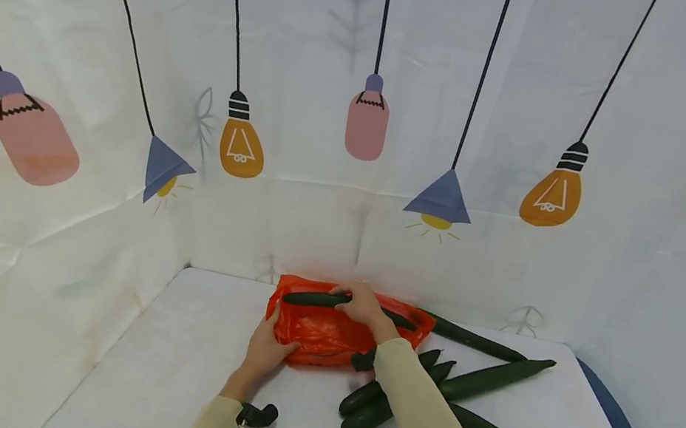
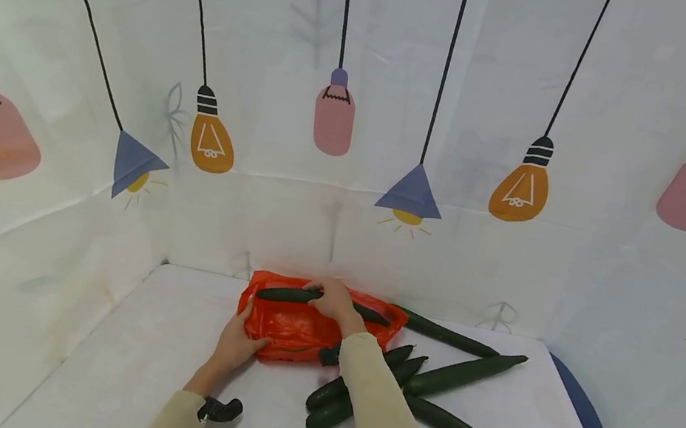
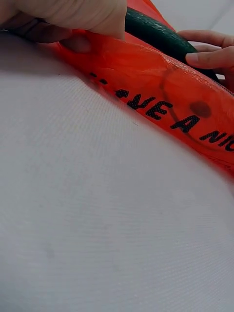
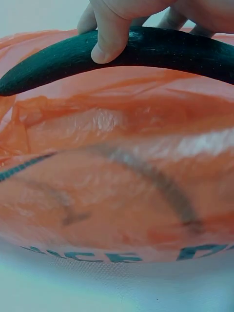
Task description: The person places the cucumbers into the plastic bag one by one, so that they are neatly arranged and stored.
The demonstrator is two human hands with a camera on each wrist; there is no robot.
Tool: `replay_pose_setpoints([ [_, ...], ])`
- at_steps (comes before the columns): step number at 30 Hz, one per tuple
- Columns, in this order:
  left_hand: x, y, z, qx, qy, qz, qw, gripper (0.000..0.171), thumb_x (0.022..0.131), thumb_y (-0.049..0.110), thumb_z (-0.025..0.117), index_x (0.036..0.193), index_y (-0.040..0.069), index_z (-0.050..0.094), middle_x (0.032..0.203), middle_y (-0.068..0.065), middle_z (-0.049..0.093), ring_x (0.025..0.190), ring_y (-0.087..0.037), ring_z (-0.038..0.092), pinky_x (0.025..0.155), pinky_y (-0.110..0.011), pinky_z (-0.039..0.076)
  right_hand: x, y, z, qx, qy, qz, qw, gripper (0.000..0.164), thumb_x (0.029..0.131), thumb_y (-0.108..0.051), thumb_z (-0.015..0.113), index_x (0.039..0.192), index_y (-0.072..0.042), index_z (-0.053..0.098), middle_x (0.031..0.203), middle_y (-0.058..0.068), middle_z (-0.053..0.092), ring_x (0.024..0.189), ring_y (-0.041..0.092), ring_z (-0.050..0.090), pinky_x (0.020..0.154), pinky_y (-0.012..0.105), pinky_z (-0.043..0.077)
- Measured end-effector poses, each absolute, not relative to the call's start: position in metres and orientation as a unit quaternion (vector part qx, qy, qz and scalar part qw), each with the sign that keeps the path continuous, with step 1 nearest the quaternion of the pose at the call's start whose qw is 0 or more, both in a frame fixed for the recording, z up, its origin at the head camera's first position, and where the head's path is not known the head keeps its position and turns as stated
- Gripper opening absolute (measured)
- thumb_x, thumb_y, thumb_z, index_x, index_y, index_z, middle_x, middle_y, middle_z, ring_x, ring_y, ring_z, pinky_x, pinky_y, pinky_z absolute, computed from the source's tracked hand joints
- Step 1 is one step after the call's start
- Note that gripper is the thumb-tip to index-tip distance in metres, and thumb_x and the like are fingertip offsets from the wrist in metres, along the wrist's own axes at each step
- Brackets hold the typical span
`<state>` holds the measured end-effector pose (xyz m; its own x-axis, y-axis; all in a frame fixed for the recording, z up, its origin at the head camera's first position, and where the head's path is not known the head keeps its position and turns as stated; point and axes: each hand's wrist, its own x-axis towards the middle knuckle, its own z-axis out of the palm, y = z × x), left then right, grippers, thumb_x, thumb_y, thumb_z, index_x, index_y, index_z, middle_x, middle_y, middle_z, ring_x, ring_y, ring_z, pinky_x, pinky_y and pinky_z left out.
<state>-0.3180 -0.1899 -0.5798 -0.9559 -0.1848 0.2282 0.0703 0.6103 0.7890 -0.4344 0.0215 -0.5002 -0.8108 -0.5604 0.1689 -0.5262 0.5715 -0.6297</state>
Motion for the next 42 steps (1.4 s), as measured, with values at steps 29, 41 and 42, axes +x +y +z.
replay_pose_setpoints([
  [29,-0.314,-0.187,-0.580,0.032,-0.884,-0.446,0.134,0.100,0.074,0.024,0.085,0.150,-0.004,0.028,0.146,-0.024,0.040,0.132,-0.041,0.038,0.105,-0.055,0.034,-0.439,0.024,-0.523,-0.229,0.868,-0.439,0.036,0.026,0.082,-0.004,0.076,0.107,-0.007,0.075,0.117,0.011,0.065,0.112,0.034,0.056,0.095,0.048,0.046],
  [41,-0.314,-0.188,-0.580,0.039,-0.888,-0.443,0.120,0.100,0.074,0.026,0.085,0.151,-0.002,0.027,0.148,-0.023,0.037,0.135,-0.040,0.035,0.106,-0.055,0.033,-0.440,0.023,-0.536,-0.199,0.875,-0.439,0.040,0.027,0.080,-0.008,0.078,0.106,-0.009,0.076,0.121,0.013,0.064,0.114,0.034,0.057,0.093,0.047,0.048],
  [42,-0.314,-0.188,-0.580,0.039,-0.887,-0.444,0.121,0.100,0.074,0.026,0.085,0.151,-0.002,0.027,0.148,-0.023,0.037,0.135,-0.041,0.035,0.106,-0.055,0.033,-0.440,0.023,-0.536,-0.197,0.877,-0.437,0.041,0.027,0.080,-0.008,0.078,0.106,-0.009,0.076,0.121,0.013,0.064,0.114,0.034,0.057,0.093,0.048,0.048],
])
